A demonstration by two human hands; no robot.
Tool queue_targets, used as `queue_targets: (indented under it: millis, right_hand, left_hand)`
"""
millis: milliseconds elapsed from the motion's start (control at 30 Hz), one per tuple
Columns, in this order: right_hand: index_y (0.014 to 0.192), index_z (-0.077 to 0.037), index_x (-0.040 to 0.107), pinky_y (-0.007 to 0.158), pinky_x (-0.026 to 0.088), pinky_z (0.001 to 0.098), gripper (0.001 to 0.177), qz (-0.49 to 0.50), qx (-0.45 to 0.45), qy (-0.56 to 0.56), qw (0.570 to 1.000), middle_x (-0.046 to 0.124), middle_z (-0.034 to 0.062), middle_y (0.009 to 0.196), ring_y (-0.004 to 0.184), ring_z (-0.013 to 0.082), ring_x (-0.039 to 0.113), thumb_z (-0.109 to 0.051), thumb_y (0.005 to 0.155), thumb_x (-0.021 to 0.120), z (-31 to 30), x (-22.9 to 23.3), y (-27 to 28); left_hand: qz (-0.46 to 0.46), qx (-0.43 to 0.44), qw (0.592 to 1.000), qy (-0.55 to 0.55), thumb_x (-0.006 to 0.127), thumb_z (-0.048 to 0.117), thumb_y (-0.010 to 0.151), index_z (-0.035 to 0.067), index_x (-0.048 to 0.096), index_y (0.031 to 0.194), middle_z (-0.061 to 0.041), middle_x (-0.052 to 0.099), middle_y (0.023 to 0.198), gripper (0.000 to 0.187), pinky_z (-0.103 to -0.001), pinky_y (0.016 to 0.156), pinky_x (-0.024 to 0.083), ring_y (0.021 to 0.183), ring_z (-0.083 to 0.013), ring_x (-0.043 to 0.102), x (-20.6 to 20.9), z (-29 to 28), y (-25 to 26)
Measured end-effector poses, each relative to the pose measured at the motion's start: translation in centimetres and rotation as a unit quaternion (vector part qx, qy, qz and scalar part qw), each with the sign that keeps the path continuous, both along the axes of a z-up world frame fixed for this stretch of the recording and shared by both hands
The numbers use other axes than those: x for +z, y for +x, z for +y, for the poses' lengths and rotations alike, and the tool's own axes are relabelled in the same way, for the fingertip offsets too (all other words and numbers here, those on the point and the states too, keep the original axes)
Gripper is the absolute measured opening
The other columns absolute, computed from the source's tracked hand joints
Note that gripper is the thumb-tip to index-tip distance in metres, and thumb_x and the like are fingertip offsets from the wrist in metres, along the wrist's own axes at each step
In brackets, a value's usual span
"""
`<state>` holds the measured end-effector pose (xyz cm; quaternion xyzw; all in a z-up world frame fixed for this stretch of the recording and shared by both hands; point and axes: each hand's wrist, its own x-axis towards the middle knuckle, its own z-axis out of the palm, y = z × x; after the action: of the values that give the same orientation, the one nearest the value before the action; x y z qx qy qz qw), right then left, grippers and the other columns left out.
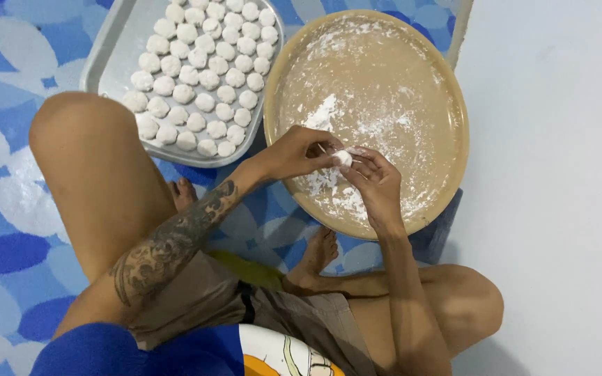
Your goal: Rolling small pieces of dough into balls and placing them on a tray.
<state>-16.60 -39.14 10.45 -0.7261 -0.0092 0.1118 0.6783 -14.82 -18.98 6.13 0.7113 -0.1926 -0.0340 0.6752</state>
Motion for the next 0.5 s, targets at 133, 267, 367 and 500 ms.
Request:
queue_targets:
  millis: [133, 267, 367, 500]
  right_hand:
    - [0.121, 0.003, 0.064, 0.087, 0.064, 0.0341, 0.043, -0.026, -0.029, 0.011, 0.999, 0.068, 0.0129, 0.111, 0.098, 0.0175, 0.072, 0.001, 0.083, 0.084, -1.2, -2.1, 0.6]
    - [0.11, 0.003, 0.071, 0.079, 0.063, 0.0284, 0.029, -0.004, -0.07, -0.025, 0.997, 0.072, 0.013, 0.103, 0.09, 0.0168, 0.074, -0.006, 0.086, 0.084, 0.0, -0.9, 0.3]
    - [0.11, 0.004, 0.072, 0.078, 0.063, 0.0278, 0.036, -0.031, -0.061, -0.038, 0.997, 0.073, 0.0146, 0.101, 0.088, 0.0178, 0.074, -0.003, 0.078, 0.087, 0.3, -0.6, 0.1]
    - [0.113, 0.004, 0.074, 0.075, 0.062, 0.0276, 0.052, -0.162, -0.026, -0.106, 0.981, 0.075, 0.018, 0.096, 0.085, 0.0208, 0.074, -0.002, 0.067, 0.096, 1.2, -0.5, 0.1]
  left_hand:
    - [0.019, -0.01, 1.0, 0.008, 0.074, 0.024, 0.095, 0.001, 0.067, 0.124, -0.025, 0.072, 0.096, 0.038, -0.048, 0.071, 0.061, 0.085, -0.0357, 0.072, 1.4, 0.0, -0.7]
    - [0.057, 0.005, 0.998, -0.024, 0.072, 0.02, 0.096, 0.005, 0.072, 0.119, -0.018, 0.073, 0.089, 0.027, -0.037, 0.071, 0.062, 0.079, -0.0247, 0.073, 1.7, -0.3, -0.7]
    - [0.095, 0.03, 0.994, -0.05, 0.073, 0.021, 0.095, 0.006, 0.071, 0.116, -0.015, 0.072, 0.091, 0.025, -0.035, 0.071, 0.063, 0.077, -0.021, 0.073, 1.2, -0.6, -0.3]
    - [0.121, 0.045, 0.99, -0.066, 0.073, 0.021, 0.097, 0.008, 0.07, 0.121, -0.014, 0.068, 0.096, 0.027, -0.035, 0.067, 0.063, 0.08, -0.021, 0.074, 1.1, -0.7, -0.6]
